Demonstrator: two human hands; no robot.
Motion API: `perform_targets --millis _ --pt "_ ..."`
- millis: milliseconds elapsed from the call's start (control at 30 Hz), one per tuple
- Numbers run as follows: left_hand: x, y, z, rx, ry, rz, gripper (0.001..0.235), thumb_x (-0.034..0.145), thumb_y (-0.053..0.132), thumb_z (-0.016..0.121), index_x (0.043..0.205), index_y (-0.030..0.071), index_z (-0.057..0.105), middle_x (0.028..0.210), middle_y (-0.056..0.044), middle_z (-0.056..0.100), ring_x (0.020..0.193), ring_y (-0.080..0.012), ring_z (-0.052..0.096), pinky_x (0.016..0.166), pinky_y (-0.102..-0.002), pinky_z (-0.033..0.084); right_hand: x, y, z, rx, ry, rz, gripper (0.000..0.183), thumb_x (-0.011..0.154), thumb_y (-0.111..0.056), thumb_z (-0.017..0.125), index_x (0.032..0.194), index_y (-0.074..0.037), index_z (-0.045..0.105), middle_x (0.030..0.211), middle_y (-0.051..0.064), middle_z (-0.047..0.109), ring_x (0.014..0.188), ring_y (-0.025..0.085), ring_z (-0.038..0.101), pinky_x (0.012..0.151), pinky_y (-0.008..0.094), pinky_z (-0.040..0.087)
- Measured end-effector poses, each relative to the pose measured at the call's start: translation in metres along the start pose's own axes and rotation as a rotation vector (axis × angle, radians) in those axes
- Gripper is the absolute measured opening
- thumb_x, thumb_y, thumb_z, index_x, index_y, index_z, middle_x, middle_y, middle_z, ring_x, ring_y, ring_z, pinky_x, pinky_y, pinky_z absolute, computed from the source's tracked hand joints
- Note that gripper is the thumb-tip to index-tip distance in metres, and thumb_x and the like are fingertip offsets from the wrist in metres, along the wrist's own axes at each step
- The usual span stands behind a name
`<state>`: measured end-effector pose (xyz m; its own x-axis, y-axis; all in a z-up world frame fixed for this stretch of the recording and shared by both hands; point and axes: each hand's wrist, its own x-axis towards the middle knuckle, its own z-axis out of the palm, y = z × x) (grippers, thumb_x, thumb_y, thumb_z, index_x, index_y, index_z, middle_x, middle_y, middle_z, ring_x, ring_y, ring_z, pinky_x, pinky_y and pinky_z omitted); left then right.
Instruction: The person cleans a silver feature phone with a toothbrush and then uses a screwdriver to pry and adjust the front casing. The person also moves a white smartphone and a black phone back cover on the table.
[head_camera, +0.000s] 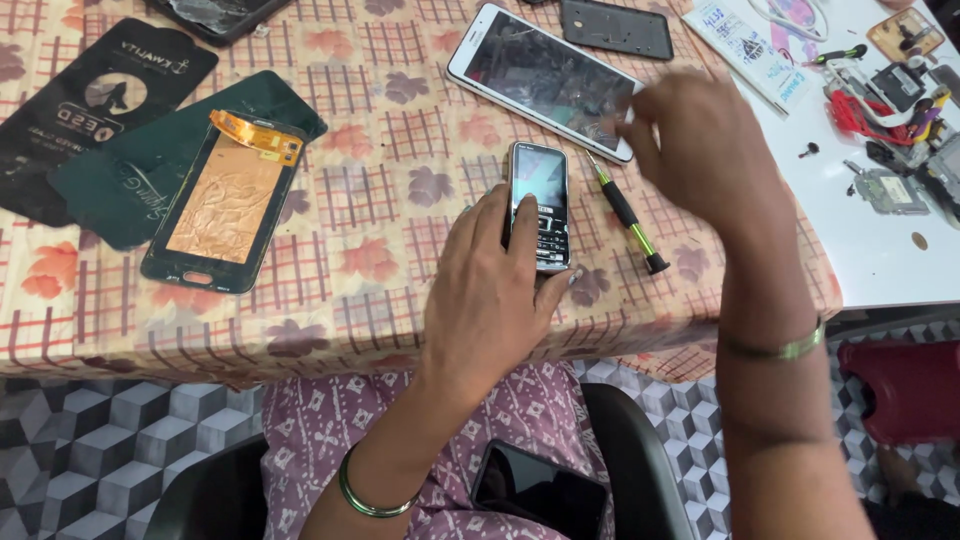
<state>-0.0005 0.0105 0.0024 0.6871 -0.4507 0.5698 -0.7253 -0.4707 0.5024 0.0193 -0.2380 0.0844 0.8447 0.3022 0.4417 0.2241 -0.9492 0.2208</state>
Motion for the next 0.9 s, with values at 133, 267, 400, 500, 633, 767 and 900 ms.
perform_targets --millis 133,267,400,500,633,767,900 --pt "0.0 0.0 0.001 -0.007 0.007 -0.025 0.067 0.083 0.027 0.078 0.134 -0.012 0.057 0.134 -0.032 0.055 0.124 -0.0421 0.054 0.107 -0.05 0.046 -0.059 -0.063 -0.013 0.06 -0.018 0.311 0.034 0.091 -0.026 0.082 0.111 0.001 0.076 0.09 0.019 0.067 0.079 0.036 0.064 0.07 0.047 0.05" --pt "-0.001 0.0 0.001 -0.002 0.007 -0.043 0.064 0.079 0.019 0.075 0.133 -0.011 0.058 0.136 -0.028 0.056 0.12 -0.039 0.053 0.103 -0.051 0.047 -0.082 -0.091 -0.006 0.097 0.13 0.367 0.033 0.089 -0.017 0.079 0.117 0.0 0.073 0.096 0.017 0.064 0.087 0.035 0.062 0.076 0.046 0.05" --pt "0.002 -0.002 0.002 0.027 0.04 -0.036 0.063 0.082 0.022 0.079 0.132 -0.011 0.059 0.136 -0.03 0.053 0.122 -0.0394 0.051 0.103 -0.051 0.047 -0.092 -0.096 0.002 0.202 0.2 0.435 0.029 0.092 -0.005 0.074 0.121 -0.002 0.072 0.097 0.016 0.061 0.09 0.034 0.062 0.079 0.045 0.049" --pt "-0.001 -0.003 0.0 -0.053 0.011 -0.121 0.062 0.081 0.023 0.084 0.131 -0.006 0.062 0.13 -0.025 0.054 0.12 -0.0363 0.052 0.102 -0.052 0.046 -0.102 -0.099 0.004 0.215 0.231 0.464 0.029 0.092 0.001 0.072 0.121 -0.002 0.072 0.098 0.016 0.061 0.091 0.033 0.061 0.079 0.044 0.049" --pt "-0.003 -0.005 -0.003 -0.06 0.038 -0.074 0.057 0.08 0.013 0.082 0.131 -0.003 0.064 0.131 -0.021 0.056 0.121 -0.0363 0.053 0.103 -0.051 0.046 -0.113 -0.095 0.005 0.168 0.243 0.469 0.03 0.091 0.003 0.07 0.12 -0.001 0.073 0.1 0.016 0.061 0.094 0.033 0.06 0.081 0.044 0.049" --pt "0.004 -0.012 -0.011 -0.032 -0.01 0.005 0.055 0.08 0.011 0.08 0.131 -0.002 0.064 0.134 -0.02 0.057 0.12 -0.0361 0.054 0.102 -0.049 0.046 -0.115 -0.071 0.005 0.098 0.168 0.452 0.025 0.093 0.002 0.068 0.118 -0.001 0.071 0.097 0.017 0.059 0.093 0.035 0.059 0.083 0.046 0.048" --pt "0.012 -0.029 -0.024 -0.072 -0.165 0.008 0.054 0.081 0.01 0.079 0.133 0.005 0.065 0.133 -0.011 0.061 0.119 -0.0357 0.055 0.1 -0.048 0.046 -0.108 -0.048 0.008 0.088 0.129 0.378 0.017 0.095 0.0 0.06 0.112 0.004 0.062 0.097 0.021 0.058 0.093 0.04 0.058 0.084 0.049 0.047"
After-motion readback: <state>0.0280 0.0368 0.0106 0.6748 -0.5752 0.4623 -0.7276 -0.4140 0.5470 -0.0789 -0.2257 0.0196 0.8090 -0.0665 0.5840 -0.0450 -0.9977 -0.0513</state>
